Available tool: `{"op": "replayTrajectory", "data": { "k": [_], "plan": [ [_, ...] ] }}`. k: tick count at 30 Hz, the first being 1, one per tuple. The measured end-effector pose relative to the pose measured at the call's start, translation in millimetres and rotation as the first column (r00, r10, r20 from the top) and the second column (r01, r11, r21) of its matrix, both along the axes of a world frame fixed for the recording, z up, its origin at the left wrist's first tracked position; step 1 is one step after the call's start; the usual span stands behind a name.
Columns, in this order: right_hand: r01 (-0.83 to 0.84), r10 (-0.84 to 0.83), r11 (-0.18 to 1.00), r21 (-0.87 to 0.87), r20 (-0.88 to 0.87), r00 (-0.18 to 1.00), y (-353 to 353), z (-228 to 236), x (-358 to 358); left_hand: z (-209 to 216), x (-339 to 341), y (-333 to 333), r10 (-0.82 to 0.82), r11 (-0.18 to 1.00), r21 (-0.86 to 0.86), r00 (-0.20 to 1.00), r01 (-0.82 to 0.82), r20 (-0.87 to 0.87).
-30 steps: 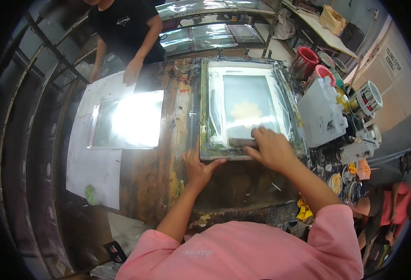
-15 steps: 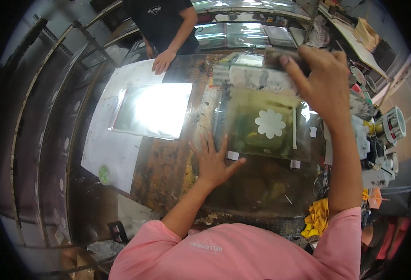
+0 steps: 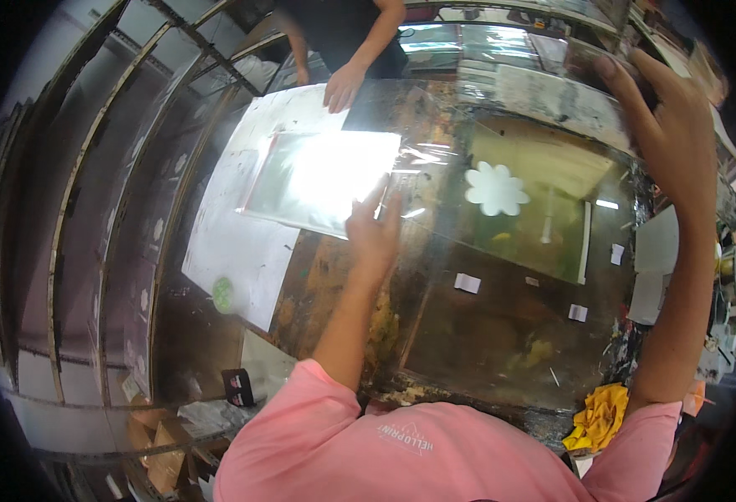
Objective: The person repeatedly applies ink to a screen-printing frame using a squeegee and pulls it across the mesh to transfer a flower design onto paper. The person then lifts the frame to reveal the printed paper and places it aside, repeating the process with new sheets.
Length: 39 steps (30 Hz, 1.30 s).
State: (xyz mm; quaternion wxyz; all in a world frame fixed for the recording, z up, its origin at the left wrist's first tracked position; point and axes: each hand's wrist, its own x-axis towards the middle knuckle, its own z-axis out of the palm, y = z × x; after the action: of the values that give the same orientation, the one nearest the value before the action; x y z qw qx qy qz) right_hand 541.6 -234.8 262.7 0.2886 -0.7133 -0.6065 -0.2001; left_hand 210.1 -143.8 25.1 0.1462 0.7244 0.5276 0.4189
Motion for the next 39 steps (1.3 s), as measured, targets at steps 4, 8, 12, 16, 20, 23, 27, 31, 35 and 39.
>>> {"op": "replayTrajectory", "data": {
  "k": [4, 8, 12, 16, 20, 23, 27, 31, 35, 39],
  "plan": [
    [-0.053, 0.049, 0.997, 0.058, 0.072, 0.996, -4.0, -8.7, 2.7, -30.5, -88.7, 73.4, 0.105, 0.987, 0.135, 0.982, -0.084, -0.155],
    [-0.043, 0.040, 0.999, 0.030, 0.073, 0.997, -6.0, 2.8, -4.9, -50.5, -140.5, 134.7, 0.179, 0.976, 0.158, 0.963, -0.149, -0.199],
    [-0.050, 0.050, 0.999, 0.012, -0.005, 0.999, -10.0, 6.4, -15.0, -61.5, -156.6, 155.0, 0.248, 0.964, 0.002, 0.895, -0.266, -0.370],
    [-0.037, 0.026, 0.996, 0.076, 0.147, 0.989, -15.6, -3.9, -19.4, -73.9, -146.8, 110.6, 0.313, 0.949, 0.196, 0.666, -0.246, -0.678],
    [-0.058, 0.034, 0.991, 0.124, 0.190, 0.981, -19.0, -6.0, -18.8, -84.1, -122.8, 46.8, -0.138, 0.989, -0.125, 0.747, 0.073, -0.651],
    [-0.053, 0.037, 0.994, 0.092, 0.162, 0.986, -20.2, 0.2, -17.6, -94.7, -111.0, 28.5, -0.079, 0.996, -0.084, 0.780, 0.034, -0.621],
    [-0.063, 0.056, 0.995, 0.075, 0.092, 0.994, -22.2, 4.4, -15.9, -103.5, -117.3, 46.5, -0.037, 0.999, -0.026, 0.636, 0.027, -0.771],
    [-0.086, 0.073, 0.990, 0.116, 0.108, 0.991, -20.3, 0.2, -8.4, -72.7, -147.2, 94.6, -0.245, 0.963, -0.251, 0.721, 0.101, -0.649],
    [-0.110, 0.088, 0.981, 0.161, 0.134, 0.987, -14.3, 2.6, -0.2, -16.3, -153.6, 117.5, -0.340, 0.940, -0.264, 0.625, 0.215, -0.703],
    [-0.100, 0.083, 0.985, 0.144, 0.119, 0.989, -8.8, 11.0, 1.9, -17.9, -65.1, 46.2, -0.381, 0.922, -0.264, 0.528, 0.285, -0.759]
  ]
}}
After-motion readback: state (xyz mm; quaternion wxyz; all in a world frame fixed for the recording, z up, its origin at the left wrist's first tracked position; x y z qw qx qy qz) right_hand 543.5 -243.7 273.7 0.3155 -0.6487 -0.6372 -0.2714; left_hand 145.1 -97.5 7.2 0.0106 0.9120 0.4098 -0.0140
